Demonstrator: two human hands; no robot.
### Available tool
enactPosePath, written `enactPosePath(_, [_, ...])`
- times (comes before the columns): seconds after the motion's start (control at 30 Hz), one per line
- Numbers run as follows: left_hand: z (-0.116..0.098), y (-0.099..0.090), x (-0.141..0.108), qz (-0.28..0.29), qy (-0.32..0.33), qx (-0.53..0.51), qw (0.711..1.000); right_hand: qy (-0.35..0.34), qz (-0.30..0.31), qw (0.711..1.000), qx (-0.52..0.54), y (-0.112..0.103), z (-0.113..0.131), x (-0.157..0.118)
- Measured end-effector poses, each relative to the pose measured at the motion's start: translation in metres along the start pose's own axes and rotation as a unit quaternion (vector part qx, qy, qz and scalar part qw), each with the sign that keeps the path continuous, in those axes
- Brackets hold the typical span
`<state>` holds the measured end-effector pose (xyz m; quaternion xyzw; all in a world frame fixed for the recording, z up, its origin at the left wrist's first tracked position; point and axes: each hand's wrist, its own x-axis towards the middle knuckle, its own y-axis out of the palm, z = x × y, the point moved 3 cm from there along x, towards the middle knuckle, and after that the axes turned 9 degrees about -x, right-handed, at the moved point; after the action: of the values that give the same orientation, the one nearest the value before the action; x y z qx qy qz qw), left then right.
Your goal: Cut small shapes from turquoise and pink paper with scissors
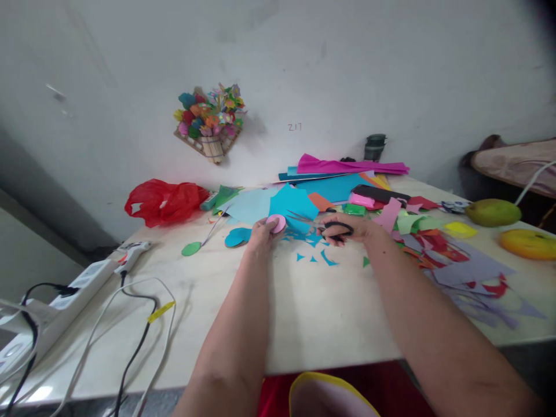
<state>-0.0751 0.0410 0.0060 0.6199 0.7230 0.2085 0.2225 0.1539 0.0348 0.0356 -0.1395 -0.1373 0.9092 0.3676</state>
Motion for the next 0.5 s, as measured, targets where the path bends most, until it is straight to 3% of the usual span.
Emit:
enactPosePath(0.13, [0.006,0.0,0.003,-0.007,-0.016,0.047,0.999,-0.073,-0.033,0.997,0.01,0.009,0.012,0.006])
enactPosePath(0.27, [0.009,0.002,0.005,0.015,-0.019,0.077,0.997,-0.13,-0.114,0.983,0.061,0.018,0.022,0.019])
enactPosePath(0.5, [0.006,0.0,0.003,0.034,0.013,0.111,0.993,-0.118,-0.259,0.955,0.081,0.019,0.024,0.031])
